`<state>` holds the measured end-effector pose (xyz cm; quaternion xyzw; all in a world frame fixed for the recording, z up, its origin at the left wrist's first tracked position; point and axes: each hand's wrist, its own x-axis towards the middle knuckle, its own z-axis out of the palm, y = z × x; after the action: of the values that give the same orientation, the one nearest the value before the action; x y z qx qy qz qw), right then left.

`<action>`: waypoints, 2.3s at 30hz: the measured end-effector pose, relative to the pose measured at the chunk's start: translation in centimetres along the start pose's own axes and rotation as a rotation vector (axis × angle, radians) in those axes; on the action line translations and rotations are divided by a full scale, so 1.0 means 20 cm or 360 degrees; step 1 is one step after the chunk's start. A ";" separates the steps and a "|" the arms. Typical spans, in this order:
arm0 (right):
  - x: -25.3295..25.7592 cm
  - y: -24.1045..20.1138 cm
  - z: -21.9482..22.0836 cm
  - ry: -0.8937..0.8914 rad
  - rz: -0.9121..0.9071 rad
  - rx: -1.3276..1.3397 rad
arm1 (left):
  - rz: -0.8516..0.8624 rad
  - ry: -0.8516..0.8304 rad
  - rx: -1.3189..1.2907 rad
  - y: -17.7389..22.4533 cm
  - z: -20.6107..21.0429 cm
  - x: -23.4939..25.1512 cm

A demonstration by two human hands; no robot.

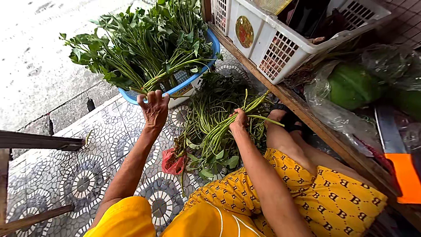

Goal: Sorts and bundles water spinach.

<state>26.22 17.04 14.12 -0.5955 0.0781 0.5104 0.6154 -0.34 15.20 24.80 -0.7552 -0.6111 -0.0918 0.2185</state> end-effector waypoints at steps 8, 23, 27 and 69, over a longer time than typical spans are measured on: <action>0.00 0.00 0.00 -0.0064 -0.0017 -0.0017 | -0.0095 0.0496 0.0121 -0.31 -0.30 0.22; 0.00 0.02 0.02 -0.0815 -0.0100 -0.0092 | -0.0007 -0.0718 -0.1790 0.37 0.01 0.34; 0.02 0.02 0.01 -0.0791 -0.0164 -0.0053 | 0.0126 -0.0954 -0.1900 0.61 0.14 0.26; 0.06 0.02 -0.01 -0.0614 -0.0292 0.0044 | -0.0390 -0.0555 -0.2024 0.69 0.35 -0.29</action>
<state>26.70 17.42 12.94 -0.4829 -0.0887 0.5555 0.6710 10.80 11.04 13.32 -0.6659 -0.5458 -0.3348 -0.3829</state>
